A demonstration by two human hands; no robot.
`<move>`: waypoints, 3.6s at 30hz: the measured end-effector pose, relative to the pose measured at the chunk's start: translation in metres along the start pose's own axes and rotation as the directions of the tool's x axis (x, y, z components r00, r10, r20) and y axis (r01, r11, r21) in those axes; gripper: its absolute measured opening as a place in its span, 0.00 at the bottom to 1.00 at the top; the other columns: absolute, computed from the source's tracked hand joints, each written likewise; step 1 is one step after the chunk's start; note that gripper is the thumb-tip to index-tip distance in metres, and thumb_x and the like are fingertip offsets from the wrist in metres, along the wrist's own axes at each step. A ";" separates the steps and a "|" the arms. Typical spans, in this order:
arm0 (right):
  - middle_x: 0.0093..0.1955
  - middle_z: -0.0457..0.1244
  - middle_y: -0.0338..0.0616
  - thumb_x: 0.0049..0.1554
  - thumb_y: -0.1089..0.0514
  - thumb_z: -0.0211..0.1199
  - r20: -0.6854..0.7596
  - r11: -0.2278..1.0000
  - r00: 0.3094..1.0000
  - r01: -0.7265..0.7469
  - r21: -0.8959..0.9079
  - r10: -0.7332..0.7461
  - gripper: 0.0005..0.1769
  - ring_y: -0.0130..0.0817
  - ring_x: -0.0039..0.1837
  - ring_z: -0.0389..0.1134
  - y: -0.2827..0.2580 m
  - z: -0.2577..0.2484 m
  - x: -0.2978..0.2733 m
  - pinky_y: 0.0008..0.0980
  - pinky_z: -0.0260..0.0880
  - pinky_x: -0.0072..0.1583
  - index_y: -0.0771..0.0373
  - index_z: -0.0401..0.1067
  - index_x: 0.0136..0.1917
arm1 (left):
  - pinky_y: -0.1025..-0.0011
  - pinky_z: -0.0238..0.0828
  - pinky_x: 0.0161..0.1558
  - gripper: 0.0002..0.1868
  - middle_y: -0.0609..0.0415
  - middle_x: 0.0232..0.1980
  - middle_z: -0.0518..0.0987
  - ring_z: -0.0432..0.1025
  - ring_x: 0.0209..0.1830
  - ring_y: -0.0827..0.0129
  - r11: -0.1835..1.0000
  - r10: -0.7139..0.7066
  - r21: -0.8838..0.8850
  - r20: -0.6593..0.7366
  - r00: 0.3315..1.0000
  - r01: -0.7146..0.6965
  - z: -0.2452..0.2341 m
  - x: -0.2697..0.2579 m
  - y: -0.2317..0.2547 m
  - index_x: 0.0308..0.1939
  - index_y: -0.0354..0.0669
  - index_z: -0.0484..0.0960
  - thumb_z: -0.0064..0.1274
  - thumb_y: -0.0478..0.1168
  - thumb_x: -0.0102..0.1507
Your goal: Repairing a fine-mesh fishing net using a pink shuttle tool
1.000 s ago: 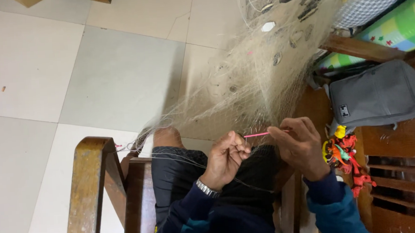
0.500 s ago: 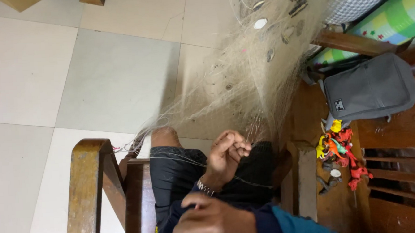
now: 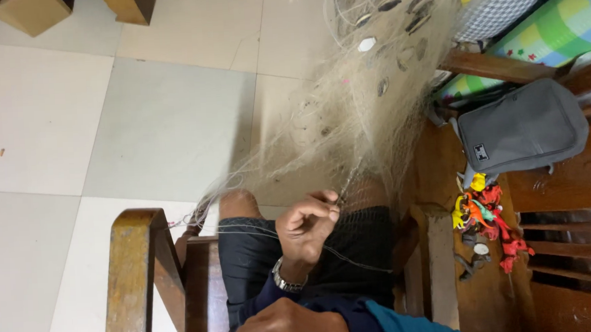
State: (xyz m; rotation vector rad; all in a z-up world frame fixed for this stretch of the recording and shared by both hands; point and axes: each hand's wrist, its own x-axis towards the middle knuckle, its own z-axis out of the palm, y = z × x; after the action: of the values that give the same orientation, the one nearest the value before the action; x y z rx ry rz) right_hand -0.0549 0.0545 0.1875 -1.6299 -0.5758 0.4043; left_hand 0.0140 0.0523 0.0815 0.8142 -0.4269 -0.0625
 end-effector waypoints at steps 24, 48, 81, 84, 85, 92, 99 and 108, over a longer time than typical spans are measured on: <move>0.41 0.62 0.38 0.51 0.63 0.55 -0.477 -0.016 0.879 -0.477 -0.879 -0.013 0.15 0.41 0.40 0.61 -0.011 -0.168 -0.114 0.41 0.61 0.44 0.49 0.71 0.51 | 0.62 0.71 0.50 0.09 0.34 0.51 0.72 0.72 0.48 0.50 0.876 0.057 0.438 0.321 0.945 -0.202 0.018 -0.035 -0.045 0.37 0.31 0.76 0.42 0.34 0.64; 0.36 0.61 0.36 0.47 0.54 0.53 -0.106 -0.022 0.926 -0.105 -0.994 0.362 0.05 0.40 0.39 0.63 0.038 -0.187 -0.056 0.38 0.60 0.38 0.47 0.66 0.40 | 0.65 0.70 0.48 0.04 0.39 0.48 0.72 0.72 0.45 0.54 0.873 0.002 0.461 0.322 0.947 -0.158 0.037 -0.028 -0.030 0.33 0.33 0.73 0.44 0.30 0.63; 0.34 0.57 0.40 0.51 0.59 0.53 -0.131 0.539 0.991 -0.099 -0.837 -0.022 0.04 0.41 0.35 0.59 0.087 -0.020 0.032 0.40 0.55 0.39 0.55 0.66 0.42 | 0.75 0.78 0.29 0.06 0.41 0.38 0.77 0.75 0.40 0.55 0.593 -0.688 -0.674 -0.141 0.711 0.440 -0.010 -0.048 -0.065 0.43 0.32 0.71 0.42 0.27 0.62; 0.35 0.58 0.40 0.51 0.57 0.52 -0.110 0.550 0.994 -0.090 -0.830 -0.003 0.05 0.41 0.36 0.59 0.089 -0.018 0.023 0.40 0.55 0.40 0.54 0.66 0.43 | 0.76 0.78 0.27 0.05 0.41 0.37 0.77 0.75 0.40 0.55 0.583 -0.681 -0.686 -0.122 0.722 0.435 -0.007 -0.049 -0.065 0.41 0.33 0.71 0.42 0.27 0.62; 0.34 0.58 0.40 0.51 0.57 0.52 -0.113 0.555 0.994 -0.097 -0.826 0.006 0.05 0.42 0.36 0.59 0.090 -0.016 0.019 0.40 0.55 0.39 0.54 0.66 0.43 | 0.77 0.77 0.27 0.05 0.42 0.38 0.77 0.75 0.41 0.55 0.589 -0.656 -0.686 -0.098 0.748 0.427 -0.005 -0.053 -0.066 0.41 0.33 0.71 0.41 0.27 0.62; 0.34 0.57 0.40 0.51 0.59 0.54 -0.132 0.585 0.989 -0.067 -0.808 -0.068 0.05 0.41 0.35 0.58 0.072 -0.017 0.008 0.40 0.54 0.39 0.55 0.66 0.43 | 0.76 0.78 0.27 0.04 0.41 0.39 0.76 0.74 0.43 0.53 0.566 -0.687 -0.685 -0.086 0.722 0.458 0.002 -0.061 -0.064 0.41 0.32 0.70 0.43 0.28 0.62; 0.31 0.54 0.39 0.53 0.59 0.53 -0.076 0.574 0.988 0.016 -0.819 -0.136 0.02 0.39 0.33 0.55 0.063 -0.009 0.003 0.38 0.51 0.39 0.57 0.64 0.41 | 0.79 0.75 0.25 0.05 0.44 0.36 0.78 0.76 0.39 0.58 0.614 -0.713 -0.614 -0.162 0.682 0.496 0.006 -0.051 -0.054 0.40 0.35 0.73 0.45 0.29 0.61; 0.30 0.53 0.38 0.53 0.61 0.53 -0.072 0.548 0.980 0.043 -0.836 -0.187 0.02 0.38 0.33 0.54 0.053 -0.016 0.013 0.37 0.50 0.38 0.57 0.63 0.38 | 0.81 0.75 0.29 0.11 0.41 0.33 0.79 0.76 0.35 0.61 0.602 -0.791 -0.494 -0.264 0.552 0.627 0.014 -0.030 -0.029 0.41 0.29 0.75 0.51 0.28 0.55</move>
State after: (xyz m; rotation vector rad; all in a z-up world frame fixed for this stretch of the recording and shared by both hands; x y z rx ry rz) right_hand -0.0280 0.0452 0.1383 -2.5022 -0.8234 -0.1615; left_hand -0.0162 0.0289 0.0588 0.5738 0.4158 -0.7032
